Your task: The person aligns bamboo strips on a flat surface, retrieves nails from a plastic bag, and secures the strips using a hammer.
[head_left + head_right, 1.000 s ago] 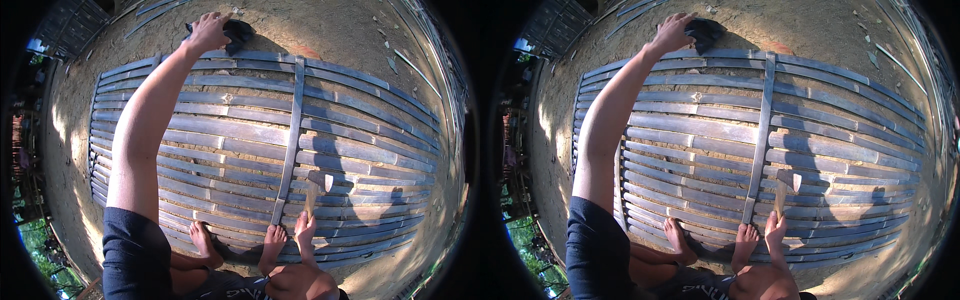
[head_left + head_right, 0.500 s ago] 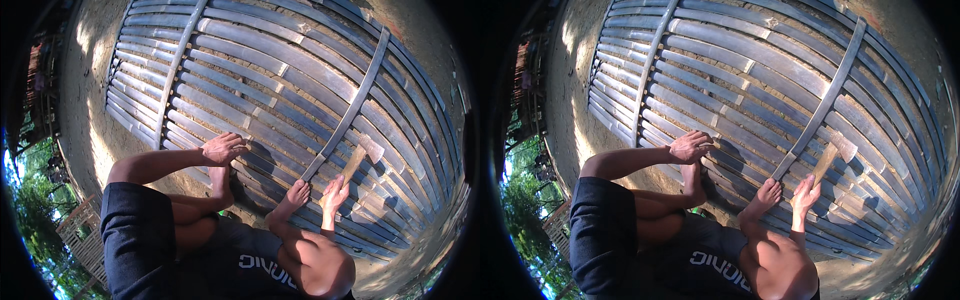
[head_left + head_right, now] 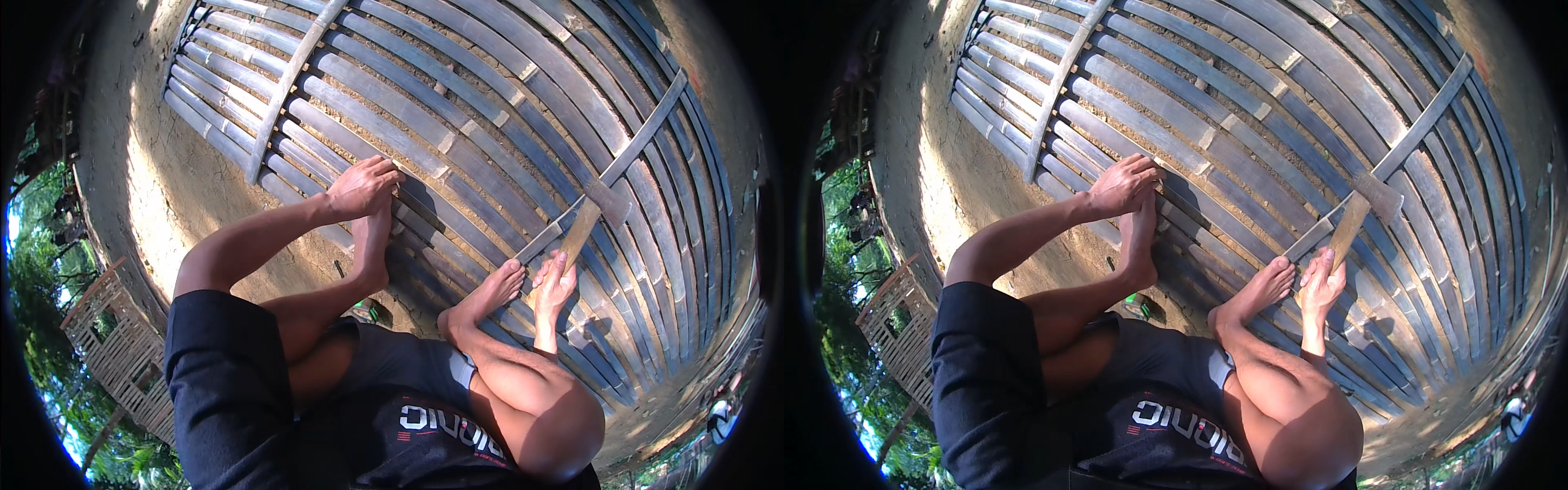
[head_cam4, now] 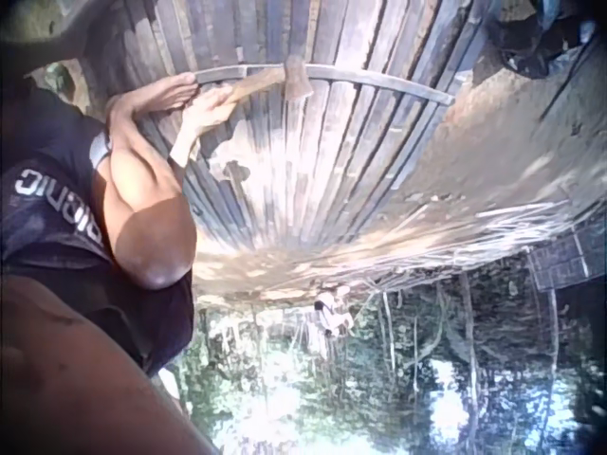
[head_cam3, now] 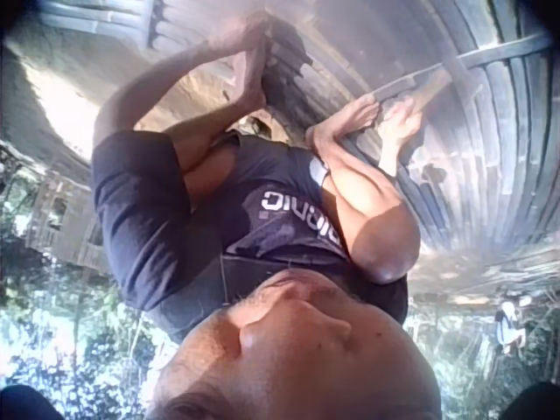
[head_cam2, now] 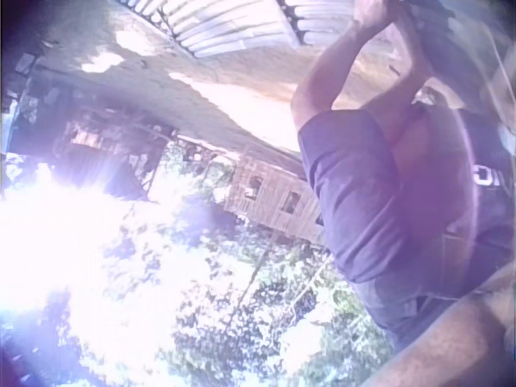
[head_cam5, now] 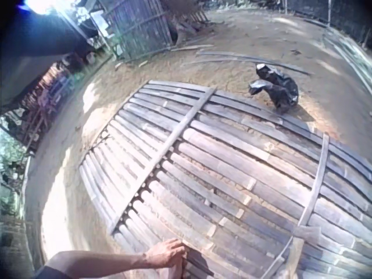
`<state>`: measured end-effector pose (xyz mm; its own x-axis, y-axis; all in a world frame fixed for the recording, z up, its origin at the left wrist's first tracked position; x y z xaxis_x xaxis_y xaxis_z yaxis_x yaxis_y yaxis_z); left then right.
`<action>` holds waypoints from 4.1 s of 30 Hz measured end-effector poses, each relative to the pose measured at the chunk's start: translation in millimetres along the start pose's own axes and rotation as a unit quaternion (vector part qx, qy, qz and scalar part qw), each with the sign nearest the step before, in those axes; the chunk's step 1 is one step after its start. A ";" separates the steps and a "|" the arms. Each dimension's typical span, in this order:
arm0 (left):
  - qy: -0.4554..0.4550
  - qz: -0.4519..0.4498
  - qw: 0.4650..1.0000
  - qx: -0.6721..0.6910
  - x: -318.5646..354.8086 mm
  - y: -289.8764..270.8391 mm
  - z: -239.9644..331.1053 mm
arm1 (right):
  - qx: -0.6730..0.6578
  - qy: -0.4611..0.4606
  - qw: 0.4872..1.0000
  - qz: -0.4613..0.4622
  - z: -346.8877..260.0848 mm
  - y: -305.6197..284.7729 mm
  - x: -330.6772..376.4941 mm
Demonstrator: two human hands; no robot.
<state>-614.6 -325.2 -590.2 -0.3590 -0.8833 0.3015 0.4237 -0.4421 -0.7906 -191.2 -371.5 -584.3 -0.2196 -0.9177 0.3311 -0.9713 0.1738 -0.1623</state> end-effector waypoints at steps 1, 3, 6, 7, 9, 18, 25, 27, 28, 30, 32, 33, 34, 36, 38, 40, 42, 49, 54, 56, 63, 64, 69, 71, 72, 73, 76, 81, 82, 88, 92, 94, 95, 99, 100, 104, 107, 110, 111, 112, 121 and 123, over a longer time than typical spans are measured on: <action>-0.006 0.006 1.000 0.000 1.9 0.2 -0.5 | 0.024 -0.005 1.000 -0.019 -0.7 2.7 0.5; -0.029 0.019 0.999 0.003 6.2 0.5 -2.1 | 0.027 -0.008 0.999 -0.023 -1.7 6.0 1.6; -0.080 0.038 0.996 0.013 11.3 -1.3 -6.7 | 0.027 0.001 0.999 -0.025 -2.0 9.0 3.4; -0.098 0.050 0.994 0.027 12.6 -2.6 -8.4 | 0.024 -0.001 0.999 -0.024 -2.3 9.6 3.9; -0.134 0.059 0.988 0.044 14.8 -5.2 -11.8 | 0.032 -0.003 0.999 -0.036 -3.0 11.3 4.2; -0.126 0.047 0.990 0.039 15.6 -9.9 -15.9 | 0.019 -0.027 0.998 -0.044 -2.3 8.6 0.0; -0.050 0.009 0.999 -0.004 -18.2 -25.6 3.3 | 0.056 -0.027 0.990 0.123 19.3 -44.4 19.6; -0.041 0.001 0.999 -0.028 -28.2 -39.7 13.0 | 0.207 -0.060 0.962 0.169 25.6 -69.4 30.6; -0.032 -0.022 0.998 -0.040 -33.8 -46.7 18.3 | 0.278 -0.073 0.940 0.184 29.9 -80.6 35.8; -0.016 -0.063 0.995 -0.071 -45.3 -62.2 29.5 | 0.285 -0.018 0.931 0.227 45.6 -105.0 49.3; -0.007 -0.102 0.990 -0.097 -54.4 -77.1 43.4 | 0.348 -0.058 0.889 0.290 58.3 -122.8 61.8; 0.004 -0.109 0.989 -0.098 -58.6 -84.9 51.8 | 0.328 -0.007 0.898 0.293 68.7 -134.6 67.8; 0.013 -0.117 0.988 -0.099 -62.1 -91.5 60.6 | 0.342 -0.025 0.881 0.325 74.4 -143.1 75.0; 0.009 -0.134 0.983 -0.124 -69.4 -102.1 76.1 | 0.390 0.003 0.852 0.350 86.1 -158.1 89.3; 0.002 -0.147 0.980 -0.135 -72.5 -109.0 90.3 | 0.374 0.000 0.854 0.362 94.8 -168.9 103.3; -0.006 -0.157 0.979 -0.128 -71.4 -109.9 104.0 | 0.415 -0.008 0.836 0.360 99.1 -175.6 114.4; -0.022 -0.177 0.976 -0.122 -66.4 -106.8 118.3 | 0.389 0.025 0.850 0.354 105.9 -179.2 120.9; -0.166 -0.337 0.924 0.064 -59.2 -100.6 186.9 | 0.471 -0.024 0.818 0.330 85.4 -175.2 104.2; -0.129 -0.343 0.930 0.041 -85.0 -97.7 209.7 | 0.486 -0.147 0.828 0.237 36.3 -146.0 22.2; -0.137 -0.320 0.937 0.035 -94.0 -88.0 205.4 | 0.426 -0.255 0.849 0.180 18.5 -125.0 -29.1; -0.096 -0.333 0.936 0.060 -107.7 -73.2 186.5 | 0.493 -0.310 0.813 0.004 -2.1 -75.5 -128.8; -0.082 -0.327 0.939 0.061 -110.4 -74.4 183.9 | 0.499 -0.299 0.813 -0.004 -2.7 -74.5 -132.6; 0.028 -0.297 0.953 0.049 -127.2 -72.3 161.1 | 0.522 -0.280 0.806 -0.007 -3.1 -73.1 -135.2; 0.071 -0.293 0.952 0.060 -136.3 -74.2 146.1 | 0.533 -0.265 0.804 -0.009 -3.9 -70.2 -134.7; 0.089 -0.288 0.952 0.059 -142.2 -76.0 138.7 | 0.538 -0.254 0.804 -0.001 -5.7 -68.7 -133.5; 0.110 -0.271 0.954 0.066 -147.3 -78.9 132.8 | 0.543 -0.242 0.804 0.002 -8.4 -66.7 -132.8; 0.079 -0.286 0.953 0.061 -164.9 -95.2 110.2 | 0.542 -0.145 0.828 -0.017 -19.4 -60.3 -130.1; 0.040 -0.247 0.965 0.074 -192.3 -129.0 85.2 | 0.511 -0.056 0.857 -0.022 -46.3 -54.0 -126.2; 0.030 -0.246 0.966 0.067 -196.0 -132.1 81.0 | 0.508 -0.062 0.859 -0.024 -50.3 -52.5 -128.9; 0.022 -0.173 0.982 0.067 -226.3 -135.6 57.8 | 0.435 -0.224 0.872 0.028 -76.1 -50.8 -184.3; -0.040 -0.146 0.985 0.088 -231.0 -138.1 47.9 | 0.395 -0.273 0.877 0.018 -113.8 -45.6 -243.3; -0.057 -0.126 0.987 0.078 -231.1 -146.6 50.1 | 0.367 -0.307 0.878 -0.008 -145.7 -30.3 -289.7; -0.061 -0.121 0.988 0.073 -230.1 -149.7 54.2 | 0.360 -0.276 0.891 -0.033 -160.9 -21.1 -316.3; -0.102 -0.090 0.984 0.117 -223.2 -155.6 80.2 | 0.350 -0.311 0.874 -0.133 -236.3 33.9 -421.8; -0.108 -0.075 0.981 0.140 -220.0 -155.0 86.9 | 0.342 -0.386 0.849 -0.118 -255.6 55.0 -445.6; -0.157 -0.043 0.962 0.221 -204.2 -138.5 101.4 | 0.299 -0.505 0.809 -0.041 -293.6 139.3 -528.6; -0.213 -0.046 0.934 0.282 -188.6 -126.3 93.6 | 0.356 -0.483 0.788 -0.135 -266.5 186.0 -550.9; -0.261 -0.045 0.916 0.302 -172.3 -122.0 75.7 | 0.333 -0.437 0.817 -0.174 -235.8 206.0 -558.5; -0.281 -0.043 0.911 0.301 -166.0 -122.8 68.7 | 0.269 -0.446 0.849 -0.090 -234.7 202.5 -563.6; -0.306 -0.044 0.904 0.295 -161.7 -122.9 61.7 | 0.230 -0.424 0.876 -0.013 -232.7 196.1 -569.1; -0.321 -0.032 0.897 0.303 -169.5 -124.0 43.2 | 0.546 -0.315 0.775 -0.041 -237.0 165.4 -604.7; -0.317 -0.022 0.900 0.300 -169.6 -127.3 43.8 | 0.511 -0.332 0.792 -0.022 -236.8 161.3 -602.1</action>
<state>-571.3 -125.9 -517.4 0.0789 -0.6900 0.7195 0.8611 -0.3165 -0.3979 -237.3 293.7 -589.7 0.2383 -0.9597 -0.1492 -0.3201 0.0675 -0.9450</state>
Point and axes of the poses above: each hand's wrist, its own x-axis away from the middle knuckle, its own y-axis out of the palm, z = x × y, the point moved 3 cm from there along -x, towards the middle knuckle, and after that the axes turned 14 degrees about -y, right-handed, at the moved point
